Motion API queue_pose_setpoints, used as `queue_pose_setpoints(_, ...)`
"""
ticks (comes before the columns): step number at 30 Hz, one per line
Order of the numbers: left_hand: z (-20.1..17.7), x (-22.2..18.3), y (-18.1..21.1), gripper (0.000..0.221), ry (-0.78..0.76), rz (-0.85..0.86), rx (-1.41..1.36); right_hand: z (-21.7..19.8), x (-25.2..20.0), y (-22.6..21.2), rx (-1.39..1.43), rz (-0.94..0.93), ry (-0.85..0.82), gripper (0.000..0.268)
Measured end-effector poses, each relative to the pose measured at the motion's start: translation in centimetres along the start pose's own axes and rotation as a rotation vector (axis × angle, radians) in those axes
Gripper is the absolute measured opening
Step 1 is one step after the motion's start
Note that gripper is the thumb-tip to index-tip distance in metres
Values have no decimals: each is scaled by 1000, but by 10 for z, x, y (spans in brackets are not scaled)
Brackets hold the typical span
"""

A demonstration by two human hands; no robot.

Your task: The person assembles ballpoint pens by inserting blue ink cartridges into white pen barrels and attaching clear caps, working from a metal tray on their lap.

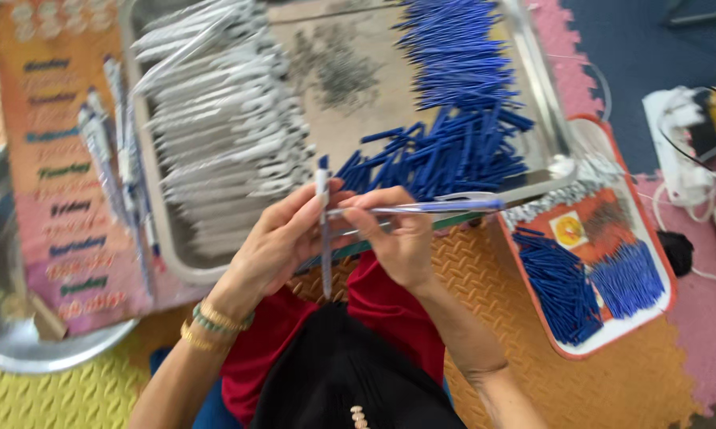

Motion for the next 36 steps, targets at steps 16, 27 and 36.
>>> queue_pose_setpoints(16,-6,12,-15,51,21,14,122,-7,0,1,63,50,-54,13)
queue_pose_setpoints(27,-10,24,-19,49,78,19,-12,-11,10,-11,-24,12,-59,11)
queue_pose_setpoints(36,-16,41,-27,42,28,-28,-134,-24,16,-14,-90,-28,-12,10)
Point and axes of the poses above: each hand's wrist, its own x-axis towards the middle knuckle, its own z-axis out of the palm, y = z × x, the point moved 5 cm from there along x, towards the middle knuckle, and after that the axes turned 14 degrees about -x, right-handed, at the moved point
